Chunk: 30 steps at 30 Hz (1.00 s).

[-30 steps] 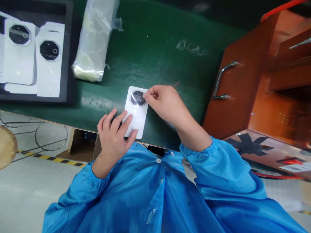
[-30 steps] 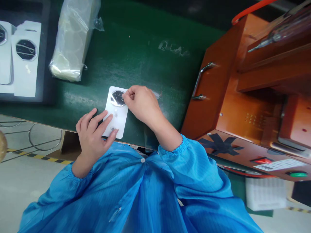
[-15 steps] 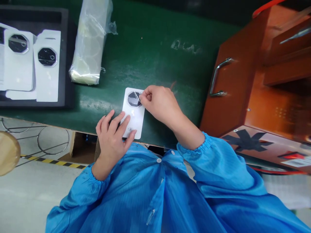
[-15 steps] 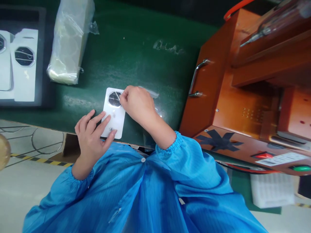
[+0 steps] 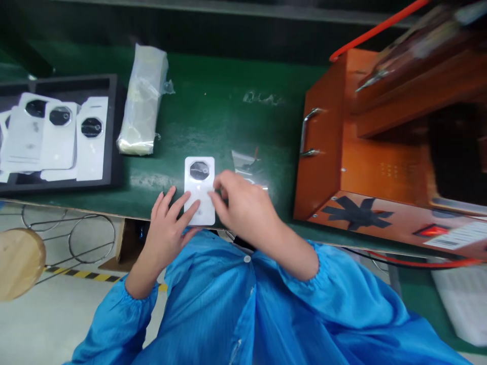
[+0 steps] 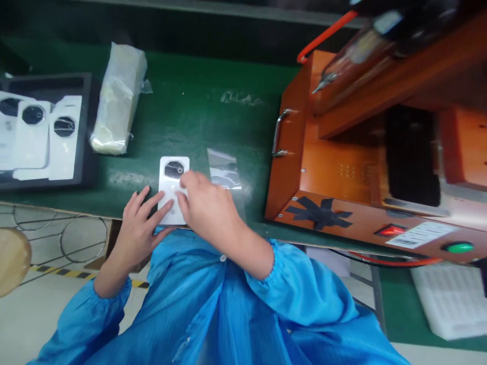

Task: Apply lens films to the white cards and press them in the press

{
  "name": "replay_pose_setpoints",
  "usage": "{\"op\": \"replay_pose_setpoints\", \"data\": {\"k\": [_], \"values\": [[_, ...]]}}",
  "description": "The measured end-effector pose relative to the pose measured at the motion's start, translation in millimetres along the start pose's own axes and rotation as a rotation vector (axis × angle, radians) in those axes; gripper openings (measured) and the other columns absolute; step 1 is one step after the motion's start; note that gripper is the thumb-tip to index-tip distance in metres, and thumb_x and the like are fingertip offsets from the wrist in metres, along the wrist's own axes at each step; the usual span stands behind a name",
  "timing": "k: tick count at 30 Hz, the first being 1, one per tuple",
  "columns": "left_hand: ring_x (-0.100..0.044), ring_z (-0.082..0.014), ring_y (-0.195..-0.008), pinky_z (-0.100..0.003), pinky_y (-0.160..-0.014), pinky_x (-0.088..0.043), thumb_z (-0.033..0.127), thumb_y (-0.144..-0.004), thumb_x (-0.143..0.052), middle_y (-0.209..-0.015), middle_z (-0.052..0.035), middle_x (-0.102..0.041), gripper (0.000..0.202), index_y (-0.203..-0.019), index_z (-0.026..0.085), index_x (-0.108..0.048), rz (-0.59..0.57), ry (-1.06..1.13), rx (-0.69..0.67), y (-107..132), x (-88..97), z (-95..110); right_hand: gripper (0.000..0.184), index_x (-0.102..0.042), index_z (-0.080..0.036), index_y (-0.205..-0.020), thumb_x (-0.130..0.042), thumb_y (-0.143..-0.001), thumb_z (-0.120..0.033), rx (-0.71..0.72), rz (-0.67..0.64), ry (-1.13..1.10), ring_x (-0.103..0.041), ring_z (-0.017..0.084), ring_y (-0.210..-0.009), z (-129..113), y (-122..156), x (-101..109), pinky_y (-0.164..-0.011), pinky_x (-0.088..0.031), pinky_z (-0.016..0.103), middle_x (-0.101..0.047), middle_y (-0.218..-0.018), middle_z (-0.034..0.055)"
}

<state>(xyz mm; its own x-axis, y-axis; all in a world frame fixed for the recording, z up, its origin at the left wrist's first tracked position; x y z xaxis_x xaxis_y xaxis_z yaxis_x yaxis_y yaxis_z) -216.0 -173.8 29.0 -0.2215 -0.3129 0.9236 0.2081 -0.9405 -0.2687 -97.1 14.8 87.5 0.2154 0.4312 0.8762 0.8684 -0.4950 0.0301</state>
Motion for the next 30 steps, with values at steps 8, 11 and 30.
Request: {"op": "replay_pose_setpoints", "data": {"k": [8,11,30], "values": [[-0.072,-0.0335,-0.114,-0.048,-0.094,-0.058,0.020,-0.105,-0.061,-0.141,-0.0194,-0.072,0.039,-0.144,0.020,-0.063,-0.006,-0.151,-0.194,3.7,14.0,-2.4,0.042,-0.063,-0.007,-0.138,-0.065,-0.107,-0.035,0.389,-0.030,0.183,-0.064,0.030,-0.113,-18.9,73.5,-30.2,-0.086,-0.052,0.042,-0.068,-0.137,0.0179],[-0.070,-0.0332,-0.117,-0.047,-0.094,-0.056,0.024,-0.103,-0.066,-0.138,-0.0172,-0.074,0.036,-0.139,0.020,-0.068,-0.044,-0.143,-0.166,6.1,15.2,15.9,0.022,-0.068,-0.009,-0.126,-0.060,-0.107,-0.017,0.358,-0.028,0.189,-0.066,0.028,-0.107,-8.0,79.1,-35.6,-0.084,-0.052,0.041,-0.072,-0.125,0.0145],[-0.061,-0.0358,-0.133,-0.050,-0.106,-0.044,0.045,-0.103,-0.066,-0.144,-0.0131,-0.073,0.044,-0.140,0.022,-0.072,0.072,-0.003,0.151,-35.3,-17.2,13.8,0.042,-0.066,-0.019,-0.146,-0.041,-0.113,-0.016,0.319,-0.004,0.282,-0.055,0.030,-0.100,21.3,6.6,-28.3,-0.081,-0.039,0.040,-0.066,-0.114,0.0151]]}}
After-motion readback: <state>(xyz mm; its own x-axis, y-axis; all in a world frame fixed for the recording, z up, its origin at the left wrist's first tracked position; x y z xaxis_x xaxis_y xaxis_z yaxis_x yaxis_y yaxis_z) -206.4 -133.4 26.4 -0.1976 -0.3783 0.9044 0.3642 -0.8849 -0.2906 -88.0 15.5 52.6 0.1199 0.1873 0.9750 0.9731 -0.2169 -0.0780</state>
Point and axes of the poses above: each hand's wrist, its own y-axis away from the middle knuckle, its own x-axis out of the back of the hand, z = x × y, the point moved 2 cm from there along -y, towards the middle knuckle
